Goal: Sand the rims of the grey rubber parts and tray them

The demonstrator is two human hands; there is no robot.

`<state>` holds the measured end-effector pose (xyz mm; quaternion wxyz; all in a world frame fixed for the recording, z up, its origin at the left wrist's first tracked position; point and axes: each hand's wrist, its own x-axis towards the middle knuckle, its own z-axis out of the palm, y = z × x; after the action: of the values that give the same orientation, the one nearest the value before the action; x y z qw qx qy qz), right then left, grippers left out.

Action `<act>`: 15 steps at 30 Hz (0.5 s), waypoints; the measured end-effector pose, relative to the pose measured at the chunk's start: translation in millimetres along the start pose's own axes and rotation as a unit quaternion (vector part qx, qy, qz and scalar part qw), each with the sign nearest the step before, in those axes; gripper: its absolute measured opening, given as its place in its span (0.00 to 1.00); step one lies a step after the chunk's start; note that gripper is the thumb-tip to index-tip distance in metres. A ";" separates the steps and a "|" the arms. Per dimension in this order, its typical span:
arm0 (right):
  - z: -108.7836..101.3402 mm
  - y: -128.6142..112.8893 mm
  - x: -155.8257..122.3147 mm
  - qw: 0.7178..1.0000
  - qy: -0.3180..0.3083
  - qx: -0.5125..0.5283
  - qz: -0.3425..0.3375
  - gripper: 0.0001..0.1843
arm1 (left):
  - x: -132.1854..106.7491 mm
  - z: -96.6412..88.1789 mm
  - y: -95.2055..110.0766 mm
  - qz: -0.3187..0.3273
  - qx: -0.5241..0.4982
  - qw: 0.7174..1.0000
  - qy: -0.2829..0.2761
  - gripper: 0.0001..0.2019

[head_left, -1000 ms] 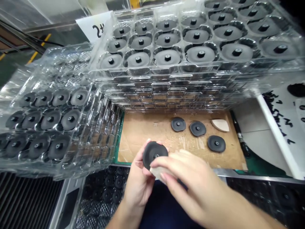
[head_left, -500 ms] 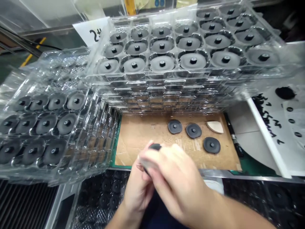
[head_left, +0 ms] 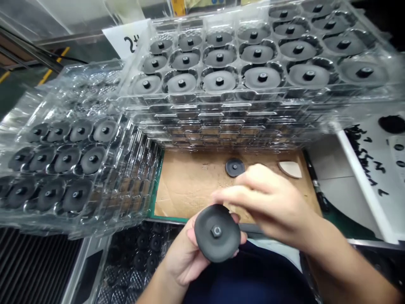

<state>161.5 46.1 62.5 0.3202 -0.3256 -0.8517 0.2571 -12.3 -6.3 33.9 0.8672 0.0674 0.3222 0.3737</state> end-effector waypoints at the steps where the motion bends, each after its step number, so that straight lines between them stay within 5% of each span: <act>1: 4.3 4.8 -9.9 0.997 0.038 0.008 0.069 0.12 | -0.7 -2.2 0.5 -0.003 -0.029 1.000 -0.005 0.18; 5: 38.4 18.8 -65.3 0.936 0.070 0.115 0.325 0.12 | -0.2 -9.1 0.1 -0.025 -0.089 0.996 -0.006 0.21; 8: 61.0 26.9 -96.5 0.900 0.028 0.154 0.407 0.15 | 3.2 -9.1 -0.1 -0.031 -0.086 0.995 -0.027 0.23; 12: 46.3 17.7 -91.1 0.894 0.106 0.102 0.423 0.14 | 6.8 -6.8 -2.5 -0.018 -0.052 0.997 -0.051 0.24; 15: 20.7 -9.2 -58.2 0.935 0.205 0.012 0.290 0.13 | 6.4 -6.0 -7.9 0.007 0.003 1.000 -0.015 0.26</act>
<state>177.0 -6.5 32.8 0.4035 -0.6004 -0.6328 0.2761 -7.9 -8.3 23.1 0.8692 0.0773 0.3099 0.3775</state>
